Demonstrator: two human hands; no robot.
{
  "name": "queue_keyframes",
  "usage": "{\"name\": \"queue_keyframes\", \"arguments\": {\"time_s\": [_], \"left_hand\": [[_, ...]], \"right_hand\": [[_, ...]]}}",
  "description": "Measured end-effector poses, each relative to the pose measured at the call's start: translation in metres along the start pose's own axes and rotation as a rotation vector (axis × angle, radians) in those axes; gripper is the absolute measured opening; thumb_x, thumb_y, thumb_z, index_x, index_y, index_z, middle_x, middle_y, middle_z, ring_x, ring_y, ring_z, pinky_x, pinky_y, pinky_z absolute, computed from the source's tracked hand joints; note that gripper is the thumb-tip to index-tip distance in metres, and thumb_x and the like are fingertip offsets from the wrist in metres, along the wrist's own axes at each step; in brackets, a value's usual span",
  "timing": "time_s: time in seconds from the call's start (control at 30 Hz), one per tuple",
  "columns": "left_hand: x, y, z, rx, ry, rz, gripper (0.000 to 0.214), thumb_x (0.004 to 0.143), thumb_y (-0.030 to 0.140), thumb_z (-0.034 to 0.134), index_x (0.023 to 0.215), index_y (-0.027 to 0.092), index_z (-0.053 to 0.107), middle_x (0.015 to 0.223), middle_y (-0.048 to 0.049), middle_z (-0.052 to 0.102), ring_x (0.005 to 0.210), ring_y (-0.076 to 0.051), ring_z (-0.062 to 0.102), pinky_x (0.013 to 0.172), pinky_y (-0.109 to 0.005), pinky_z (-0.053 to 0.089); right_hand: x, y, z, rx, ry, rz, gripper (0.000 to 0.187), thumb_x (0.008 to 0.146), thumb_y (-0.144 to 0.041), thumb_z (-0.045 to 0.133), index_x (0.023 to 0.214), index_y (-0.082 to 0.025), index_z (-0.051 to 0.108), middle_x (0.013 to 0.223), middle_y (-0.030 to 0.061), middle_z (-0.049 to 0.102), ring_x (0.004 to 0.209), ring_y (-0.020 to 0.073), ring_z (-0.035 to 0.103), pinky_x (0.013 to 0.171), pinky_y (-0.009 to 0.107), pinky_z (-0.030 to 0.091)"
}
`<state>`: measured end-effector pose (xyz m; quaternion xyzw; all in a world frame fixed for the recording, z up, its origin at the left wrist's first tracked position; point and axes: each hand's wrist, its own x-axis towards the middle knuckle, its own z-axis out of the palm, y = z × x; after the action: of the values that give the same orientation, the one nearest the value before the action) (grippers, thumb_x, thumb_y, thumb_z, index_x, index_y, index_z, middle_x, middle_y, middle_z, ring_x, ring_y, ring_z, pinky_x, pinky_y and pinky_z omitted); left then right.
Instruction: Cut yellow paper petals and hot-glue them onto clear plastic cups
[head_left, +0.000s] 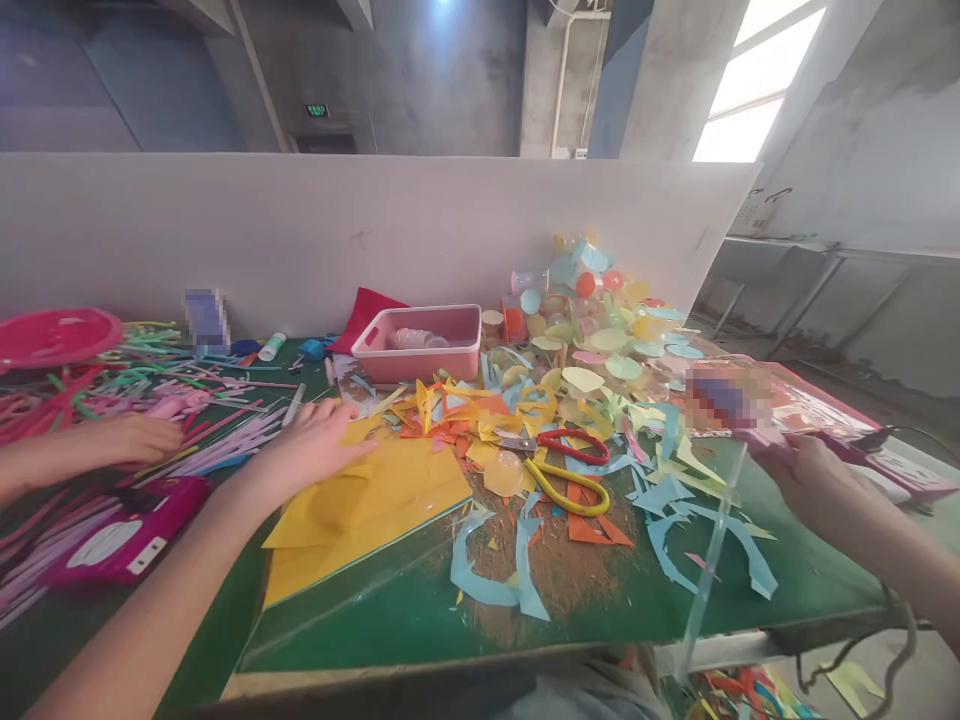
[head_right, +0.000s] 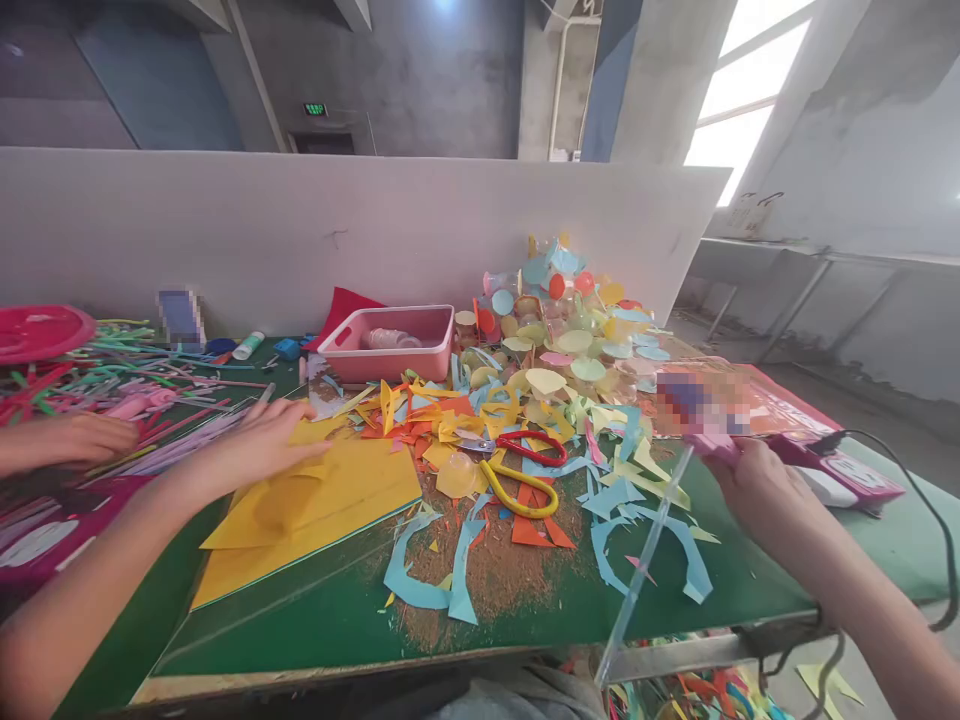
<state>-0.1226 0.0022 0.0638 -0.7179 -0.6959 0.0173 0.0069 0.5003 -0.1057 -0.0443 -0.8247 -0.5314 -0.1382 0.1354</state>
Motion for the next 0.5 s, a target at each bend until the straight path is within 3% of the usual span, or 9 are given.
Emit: {"name": "queue_keyframes", "arguments": {"time_s": [0.1,0.17,0.37,0.5], "left_hand": [[0.014,-0.004,0.015,0.021,-0.046,-0.069,0.057,0.087,0.053,0.045,0.122,0.008,0.051,0.132,-0.0247,0.054,0.128,-0.035,0.047,0.102,-0.039,0.036],[0.018,-0.004,0.021,0.028,-0.053,-0.081,0.051,0.090,0.049,0.042,0.119,0.008,0.052,0.129,-0.0255,0.058,0.126,-0.034,0.050,0.098,-0.037,0.038],[0.014,-0.005,0.016,0.069,-0.031,-0.022,0.031,0.094,0.026,0.029,0.108,0.015,0.054,0.115,-0.0160,0.068,0.105,-0.026,0.065,0.084,-0.031,0.043],[0.005,-0.001,0.010,0.134,0.015,-0.070,0.034,0.092,0.019,0.026,0.106,0.016,0.057,0.110,-0.0159,0.071,0.099,-0.028,0.067,0.079,-0.034,0.044]], "right_hand": [[0.019,-0.069,-0.003,-0.029,-0.085,-0.127,0.039,0.102,-0.040,0.030,0.112,-0.013,0.056,0.099,0.0274,0.067,0.097,0.0376,0.067,0.073,0.041,0.044],[0.018,-0.091,-0.010,-0.097,-0.044,-0.164,0.035,0.101,-0.037,0.032,0.113,-0.014,0.055,0.102,0.0275,0.066,0.098,0.0404,0.064,0.074,0.043,0.043],[0.007,-0.102,-0.023,-0.134,-0.112,-0.154,0.035,0.101,-0.037,0.031,0.094,-0.018,0.060,0.094,0.0234,0.067,0.091,0.0392,0.064,0.071,0.043,0.042],[0.009,-0.108,-0.022,-0.134,-0.127,-0.160,0.028,0.098,-0.033,0.038,0.081,-0.022,0.057,0.090,0.0200,0.067,0.089,0.0379,0.064,0.072,0.045,0.043]]}}
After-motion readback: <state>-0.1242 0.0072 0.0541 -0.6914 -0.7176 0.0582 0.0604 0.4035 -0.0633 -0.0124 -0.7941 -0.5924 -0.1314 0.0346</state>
